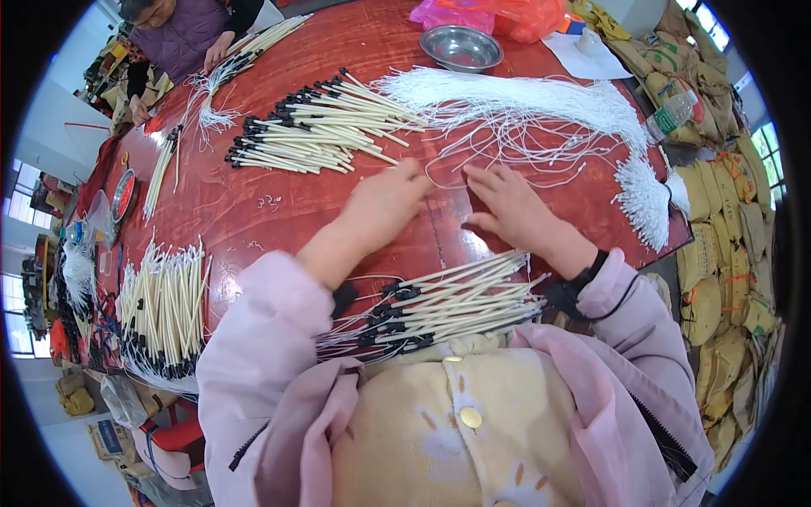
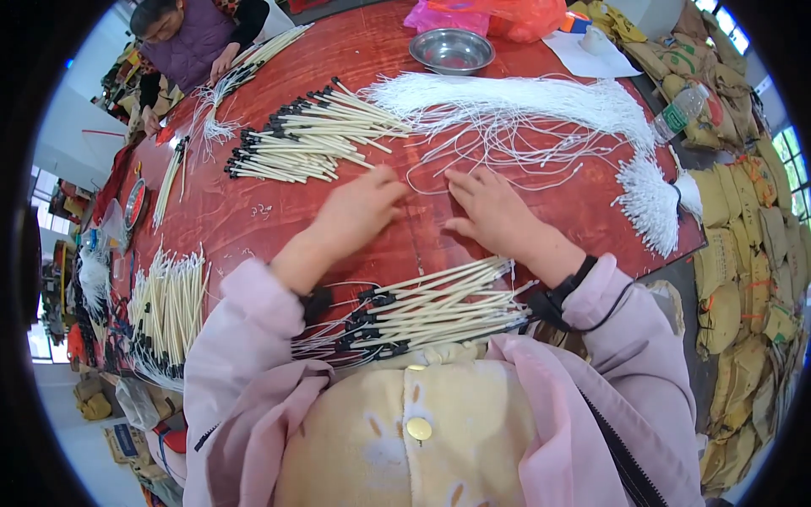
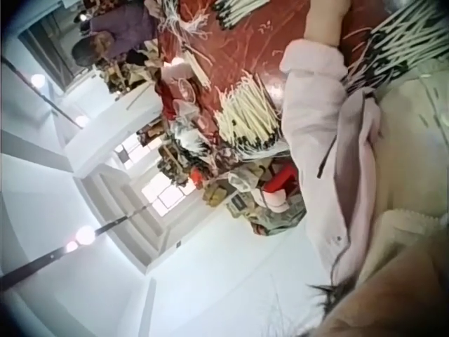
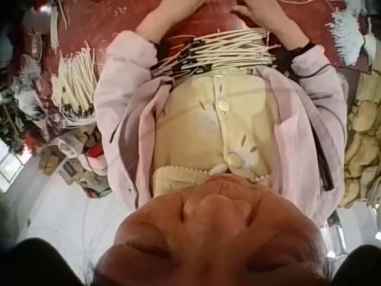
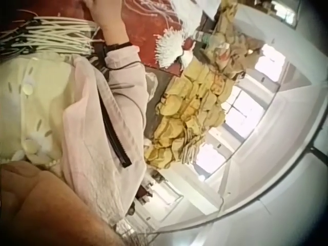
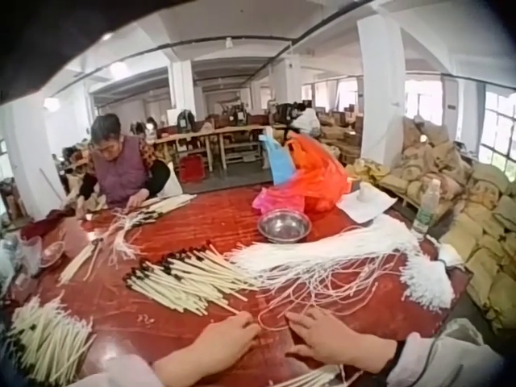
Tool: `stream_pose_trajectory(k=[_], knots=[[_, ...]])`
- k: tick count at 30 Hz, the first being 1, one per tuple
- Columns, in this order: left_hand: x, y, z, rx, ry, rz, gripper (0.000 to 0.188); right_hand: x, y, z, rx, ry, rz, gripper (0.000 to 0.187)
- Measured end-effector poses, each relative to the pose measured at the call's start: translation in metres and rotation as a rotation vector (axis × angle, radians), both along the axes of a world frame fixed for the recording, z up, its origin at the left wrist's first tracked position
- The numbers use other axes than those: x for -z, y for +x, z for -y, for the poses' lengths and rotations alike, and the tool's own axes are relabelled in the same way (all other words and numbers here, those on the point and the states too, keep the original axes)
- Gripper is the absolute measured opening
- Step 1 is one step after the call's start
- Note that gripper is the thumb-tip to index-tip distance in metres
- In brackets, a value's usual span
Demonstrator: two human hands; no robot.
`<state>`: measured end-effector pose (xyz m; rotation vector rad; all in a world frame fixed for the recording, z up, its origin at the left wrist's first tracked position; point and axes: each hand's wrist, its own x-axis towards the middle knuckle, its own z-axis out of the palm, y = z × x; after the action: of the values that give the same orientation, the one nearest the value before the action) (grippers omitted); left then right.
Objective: The person picks up a white string and a white rod, threads the string through the rod by hand, and places the assembled piece onto a pile. This process is repeated for several more strings and rods throughout the video.
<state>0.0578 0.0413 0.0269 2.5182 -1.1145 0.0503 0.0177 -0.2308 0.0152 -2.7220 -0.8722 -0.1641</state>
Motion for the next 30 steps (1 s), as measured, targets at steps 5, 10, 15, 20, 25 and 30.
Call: stream_pose_trajectory(k=[5,10,15,20,25,30], knots=[[0.031,0.024,0.038,0.160,0.047,-0.042,0.021,-0.002,-0.022,0.005,-0.003,-0.047,-0.077,0.061],[0.021,0.006,0.041,0.118,0.110,-0.197,0.021,-0.004,-0.035,0.018,-0.026,0.000,-0.078,0.064],[0.012,-0.007,0.027,0.129,-0.064,-0.288,0.021,-0.006,-0.034,0.019,-0.022,-0.030,-0.110,0.064],[0.029,-0.004,0.031,0.211,-0.079,-0.122,0.020,0.002,-0.035,0.023,-0.034,0.021,-0.096,0.064],[0.034,-0.010,0.046,0.173,0.010,-0.098,0.018,0.003,-0.036,0.023,-0.037,0.063,-0.089,0.063],[0.009,-0.012,0.034,0.021,-0.013,-0.393,0.014,0.000,-0.039,0.031,-0.026,0.018,-0.078,0.061]])
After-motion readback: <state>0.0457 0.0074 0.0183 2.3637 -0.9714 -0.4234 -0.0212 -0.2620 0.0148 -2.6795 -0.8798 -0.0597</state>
